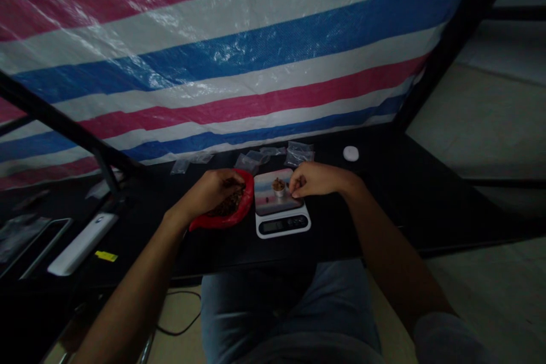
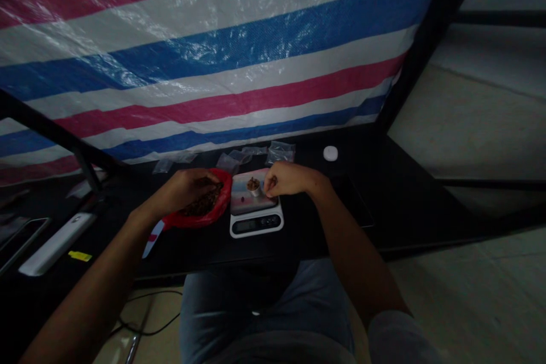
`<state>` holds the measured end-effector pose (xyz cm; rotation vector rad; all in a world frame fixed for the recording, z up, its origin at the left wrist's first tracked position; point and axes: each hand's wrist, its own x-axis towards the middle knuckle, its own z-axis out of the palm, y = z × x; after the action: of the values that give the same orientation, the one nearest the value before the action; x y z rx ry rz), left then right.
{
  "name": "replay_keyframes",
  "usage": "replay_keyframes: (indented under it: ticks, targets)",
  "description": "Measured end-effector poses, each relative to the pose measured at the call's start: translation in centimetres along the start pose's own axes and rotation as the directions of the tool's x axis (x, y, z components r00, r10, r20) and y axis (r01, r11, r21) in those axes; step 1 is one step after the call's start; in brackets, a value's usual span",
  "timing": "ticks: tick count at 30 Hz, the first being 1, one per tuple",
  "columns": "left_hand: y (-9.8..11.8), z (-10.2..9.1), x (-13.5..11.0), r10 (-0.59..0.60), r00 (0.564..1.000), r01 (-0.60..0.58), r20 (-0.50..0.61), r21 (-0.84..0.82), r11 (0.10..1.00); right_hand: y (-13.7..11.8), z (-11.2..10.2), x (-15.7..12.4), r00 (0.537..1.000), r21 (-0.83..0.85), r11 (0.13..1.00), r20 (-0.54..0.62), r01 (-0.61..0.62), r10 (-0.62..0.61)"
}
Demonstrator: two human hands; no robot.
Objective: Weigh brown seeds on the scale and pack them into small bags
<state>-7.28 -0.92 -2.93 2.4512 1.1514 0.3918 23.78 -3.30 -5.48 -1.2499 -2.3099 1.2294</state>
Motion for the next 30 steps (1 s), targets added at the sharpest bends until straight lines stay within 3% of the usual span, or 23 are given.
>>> replay_keyframes:
  ticks: [5, 13, 17, 21, 25, 30]
  targets:
    - [-1.9, 0.9, -1.8, -0.057, 0.998, 0.058, 0.034, -0.005, 0.998, 0.0, -0.2, -0.3, 1.000, 0.048, 0.999, -0.025, -0.001, 0.002]
    - [-1.8, 1.3, -2.4, -0.082, 0.995, 0.082, 0.051, -0.016, 0.996, -1.2, 0.0, 0.3, 0.952, 0.092, 0.978, -0.264, 0.187, -0.157]
    - [-0.7, 1.8, -2.1, -0.045, 0.999, 0.045, -0.012, 0.043, 0.998, -1.2, 0.5, 0.9, 0.942, 0.029, 0.980, -0.282, 0.196, -0.180]
    - [1.6, 3.3, -1.9, 0.003, 0.998, -0.001, -0.067, 0.028, 1.000, -1.1, 0.5, 1.0, 0.944, 0.071, 0.981, -0.292, 0.182, -0.154]
    - [3.7, 4.9, -1.7, 0.005, 1.000, -0.005, -0.023, 0.013, 1.000, -0.9, 0.6, 1.1, 0.931, 0.112, 0.977, -0.338, 0.184, -0.136]
    - [4.4, 5.7, -1.3, -0.024, 1.000, 0.024, -0.006, 0.015, 1.000, -1.0, 0.7, 1.2, 0.927, 0.112, 0.978, -0.353, 0.176, -0.126]
